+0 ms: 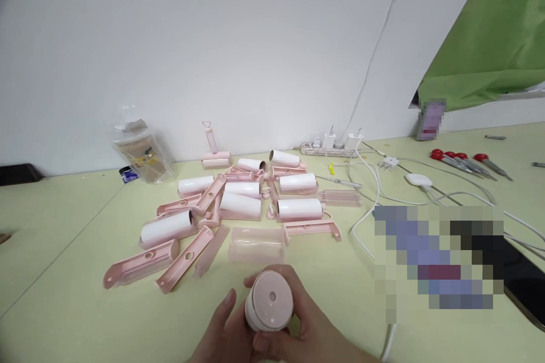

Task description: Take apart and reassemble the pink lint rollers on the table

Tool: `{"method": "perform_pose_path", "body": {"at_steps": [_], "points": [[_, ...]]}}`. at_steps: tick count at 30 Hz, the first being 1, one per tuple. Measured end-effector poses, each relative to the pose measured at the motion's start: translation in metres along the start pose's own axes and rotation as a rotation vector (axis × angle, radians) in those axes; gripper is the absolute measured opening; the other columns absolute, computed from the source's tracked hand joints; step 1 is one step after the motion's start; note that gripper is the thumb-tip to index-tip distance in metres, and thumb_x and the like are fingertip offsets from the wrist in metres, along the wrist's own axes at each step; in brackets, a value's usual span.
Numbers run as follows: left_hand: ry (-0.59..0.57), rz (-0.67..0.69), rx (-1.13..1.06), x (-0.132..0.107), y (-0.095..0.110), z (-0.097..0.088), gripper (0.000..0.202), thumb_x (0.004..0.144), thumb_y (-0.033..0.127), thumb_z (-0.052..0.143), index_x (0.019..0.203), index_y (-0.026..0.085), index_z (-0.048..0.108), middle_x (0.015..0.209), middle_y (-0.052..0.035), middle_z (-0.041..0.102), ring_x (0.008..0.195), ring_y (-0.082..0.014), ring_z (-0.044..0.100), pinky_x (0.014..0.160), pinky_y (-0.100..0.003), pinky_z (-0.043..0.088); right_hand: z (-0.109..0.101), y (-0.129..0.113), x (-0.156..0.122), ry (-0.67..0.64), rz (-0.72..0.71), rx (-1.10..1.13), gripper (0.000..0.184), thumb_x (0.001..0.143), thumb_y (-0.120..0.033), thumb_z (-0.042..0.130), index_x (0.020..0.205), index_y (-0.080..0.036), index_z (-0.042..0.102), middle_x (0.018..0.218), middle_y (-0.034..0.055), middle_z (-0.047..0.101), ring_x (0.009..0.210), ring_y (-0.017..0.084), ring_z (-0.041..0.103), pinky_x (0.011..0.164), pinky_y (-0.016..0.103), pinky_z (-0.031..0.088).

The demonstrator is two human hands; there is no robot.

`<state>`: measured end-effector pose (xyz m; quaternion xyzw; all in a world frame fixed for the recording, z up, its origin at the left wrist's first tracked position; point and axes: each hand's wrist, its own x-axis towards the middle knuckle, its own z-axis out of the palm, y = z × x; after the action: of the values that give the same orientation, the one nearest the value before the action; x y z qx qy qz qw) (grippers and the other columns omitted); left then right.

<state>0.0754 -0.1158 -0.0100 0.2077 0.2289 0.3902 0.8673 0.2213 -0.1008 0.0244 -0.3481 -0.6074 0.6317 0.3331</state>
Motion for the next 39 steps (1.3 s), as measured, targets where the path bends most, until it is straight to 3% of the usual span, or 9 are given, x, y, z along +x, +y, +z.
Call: {"method": "perform_pose_path", "body": {"at_steps": [6,13,17,23,26,29,32,35,39], "points": [[0.070,0.019,-0.214,-0.008,0.005,0.014,0.041,0.068,0.052,0.064,0.095,0.022,0.058,0.083,-0.0016,0.057,0.077,-0.0153,0.054,0.072,-0.026,0.035,0.000,-0.001,-0.002,-0.067,-0.120,-0.163,0.047,0.072,-0.020,0.063,0.112,-0.030,0.039,0.122,0.0094,0.046,0.111,0.024,0.047,0.086,0.036,0.043],[0.053,0.171,-0.009,-0.009,0.020,0.012,0.042,0.063,0.036,0.074,0.094,0.017,0.052,0.087,-0.0049,0.057,0.078,-0.0171,0.053,0.072,-0.027,0.034,-0.020,-0.035,-0.004,-0.291,-0.046,-0.176,0.054,0.069,-0.028,0.065,0.118,-0.028,0.041,0.139,0.0076,0.026,0.130,0.028,0.021,0.103,0.041,0.021],[0.018,0.173,0.043,-0.008,0.021,0.007,0.041,0.058,0.031,0.078,0.081,0.020,0.046,0.079,0.0003,0.054,0.067,-0.0118,0.050,0.063,-0.024,0.032,-0.021,-0.038,-0.004,-0.312,0.000,-0.198,0.084,0.058,-0.023,0.072,0.129,-0.026,0.027,0.136,0.0117,0.031,0.122,0.031,0.034,0.100,0.042,0.025],[0.109,0.248,0.232,-0.010,0.024,0.012,0.059,0.057,0.041,0.077,0.098,0.026,0.037,0.094,-0.0020,0.055,0.081,-0.0166,0.053,0.070,-0.028,0.037,-0.016,-0.034,-0.009,-0.209,-0.050,-0.187,0.080,0.057,-0.020,0.068,0.127,-0.025,0.030,0.132,0.0106,0.035,0.118,0.030,0.039,0.099,0.040,0.028],[0.216,0.392,0.805,-0.022,0.053,0.015,0.051,0.068,0.048,0.065,0.104,0.027,0.035,0.102,-0.0059,0.057,0.085,-0.0205,0.053,0.074,-0.035,0.038,-0.019,-0.032,-0.004,-0.092,-0.053,-0.154,0.071,0.055,-0.025,0.070,0.120,-0.026,0.042,0.124,0.0090,0.045,0.113,0.033,0.041,0.094,0.041,0.033],[0.547,0.544,1.800,-0.036,0.096,0.006,0.022,0.081,0.035,0.051,0.099,0.024,0.052,0.101,-0.0088,0.059,0.094,-0.0270,0.048,0.080,-0.042,0.036,-0.026,-0.024,0.014,-0.009,0.018,-0.078,0.044,0.062,-0.035,0.065,0.104,-0.025,0.056,0.102,0.0070,0.057,0.098,0.032,0.051,0.083,0.041,0.042],[0.864,0.544,2.459,-0.044,0.126,-0.016,0.023,0.082,0.022,0.045,0.100,0.019,0.059,0.108,-0.0140,0.057,0.099,-0.0332,0.047,0.079,-0.046,0.038,-0.032,-0.012,0.031,0.014,0.127,0.011,0.027,0.068,-0.038,0.057,0.092,-0.024,0.060,0.088,0.0067,0.059,0.088,0.030,0.054,0.075,0.040,0.045],[0.777,0.524,2.746,-0.042,0.131,-0.038,0.030,0.079,0.015,0.044,0.106,0.015,0.058,0.126,-0.0148,0.049,0.111,-0.0337,0.043,0.085,-0.046,0.038,-0.032,-0.005,0.028,0.050,0.117,0.007,0.028,0.064,-0.038,0.059,0.090,-0.026,0.057,0.102,0.0071,0.056,0.094,0.029,0.052,0.077,0.039,0.043],[0.786,0.484,2.821,-0.037,0.121,-0.043,0.037,0.075,0.005,0.041,0.107,0.012,0.057,0.123,-0.0136,0.053,0.112,-0.0316,0.044,0.087,-0.044,0.037,-0.026,-0.011,0.000,0.070,-0.093,-0.112,0.062,0.050,-0.029,0.068,0.107,-0.029,0.043,0.132,0.0056,0.033,0.108,0.032,0.043,0.091,0.039,0.034]]}}
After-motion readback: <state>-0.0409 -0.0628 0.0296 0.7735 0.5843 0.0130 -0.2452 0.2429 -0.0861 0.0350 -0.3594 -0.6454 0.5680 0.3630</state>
